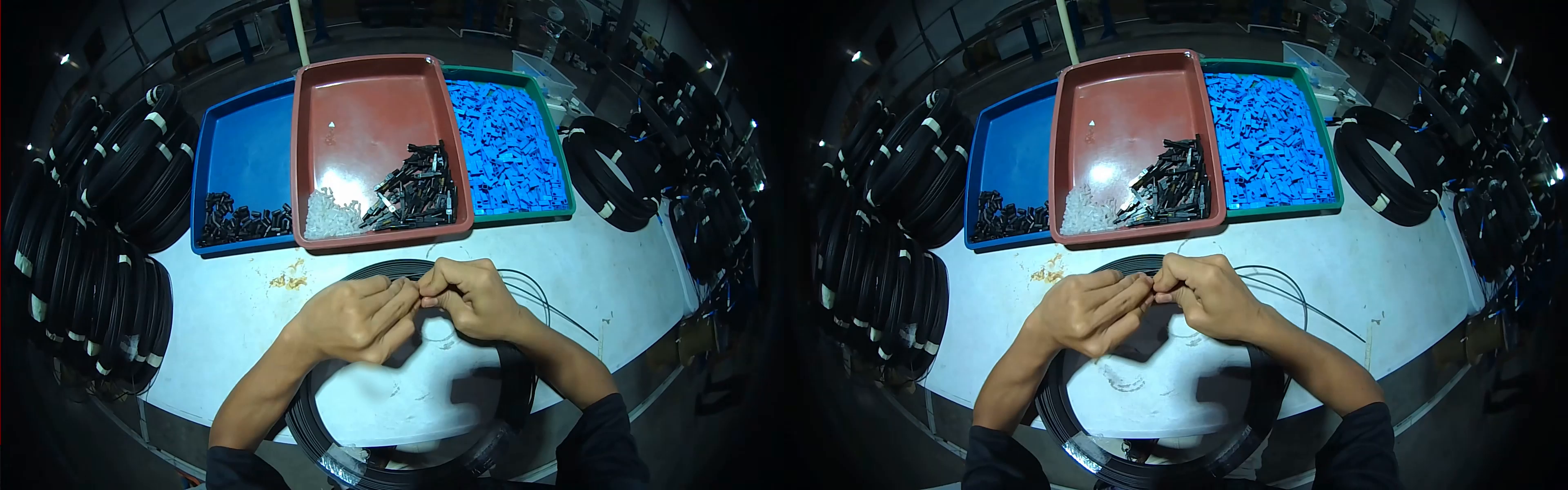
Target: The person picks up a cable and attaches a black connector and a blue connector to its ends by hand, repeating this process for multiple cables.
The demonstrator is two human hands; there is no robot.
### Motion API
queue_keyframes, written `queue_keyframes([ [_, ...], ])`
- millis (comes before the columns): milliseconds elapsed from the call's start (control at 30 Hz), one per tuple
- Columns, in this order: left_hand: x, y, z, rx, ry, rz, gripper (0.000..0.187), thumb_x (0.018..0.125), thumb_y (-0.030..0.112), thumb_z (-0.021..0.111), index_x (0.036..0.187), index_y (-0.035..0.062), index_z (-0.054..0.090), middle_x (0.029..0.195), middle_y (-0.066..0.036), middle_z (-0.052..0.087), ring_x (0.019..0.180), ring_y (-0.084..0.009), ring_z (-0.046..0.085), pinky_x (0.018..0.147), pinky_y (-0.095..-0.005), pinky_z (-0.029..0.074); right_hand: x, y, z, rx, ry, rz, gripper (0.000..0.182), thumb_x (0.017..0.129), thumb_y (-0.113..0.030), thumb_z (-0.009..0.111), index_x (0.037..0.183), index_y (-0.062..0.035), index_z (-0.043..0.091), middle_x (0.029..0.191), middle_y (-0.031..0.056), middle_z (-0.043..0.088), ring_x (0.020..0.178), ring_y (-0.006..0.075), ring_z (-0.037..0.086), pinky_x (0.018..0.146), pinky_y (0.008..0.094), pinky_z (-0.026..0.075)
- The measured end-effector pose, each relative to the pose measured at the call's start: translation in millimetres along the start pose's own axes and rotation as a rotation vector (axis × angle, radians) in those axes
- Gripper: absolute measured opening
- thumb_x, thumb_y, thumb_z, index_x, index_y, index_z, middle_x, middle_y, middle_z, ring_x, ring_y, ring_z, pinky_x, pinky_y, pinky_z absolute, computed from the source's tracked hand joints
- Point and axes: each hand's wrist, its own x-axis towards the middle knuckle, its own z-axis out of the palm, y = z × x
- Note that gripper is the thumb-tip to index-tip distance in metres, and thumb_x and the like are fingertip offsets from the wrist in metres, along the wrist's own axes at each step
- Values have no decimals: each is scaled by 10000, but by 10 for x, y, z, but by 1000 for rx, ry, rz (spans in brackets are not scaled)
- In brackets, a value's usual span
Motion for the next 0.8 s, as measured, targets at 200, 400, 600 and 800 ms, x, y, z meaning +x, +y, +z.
queue_keyframes([
  [200, 12, 62, 72, -537, 211, -609, 141, 713, -39, 820, 830, -17, 745, 819, -175, 760, 676, -244, 748, 596, -294, 602, 0, 18, -10, -418, 148, -427, 175, 729, 139, 651, 873, 54, 597, 866, 166, 679, 740, 284, 691, 669, 370, 577],
  [400, 64, 106, 5, -929, 150, -922, 110, 743, -42, 809, 825, -29, 736, 812, -166, 758, 686, -216, 749, 615, -283, 600, 3, -78, -48, -652, 142, -693, 147, 698, 38, 681, 805, 20, 582, 883, 165, 665, 704, 264, 648, 611, 358, 534],
  [600, 78, 21, -14, 61, 74, 37, 104, 698, -17, 744, 679, -22, 642, 942, -186, 730, 664, -212, 698, 535, -302, 554, -25, -18, 0, -37, 102, -72, 157, 755, 176, 596, 872, 71, 606, 863, 189, 711, 752, 297, 733, 688, 359, 606],
  [800, 5, 58, 54, -374, 78, -475, 64, 770, -22, 791, 768, -21, 727, 866, -149, 756, 652, -199, 721, 561, -271, 571, -1, 47, 8, -421, 117, -410, 130, 724, 121, 666, 808, 51, 595, 889, 166, 688, 766, 277, 708, 675, 369, 586],
])
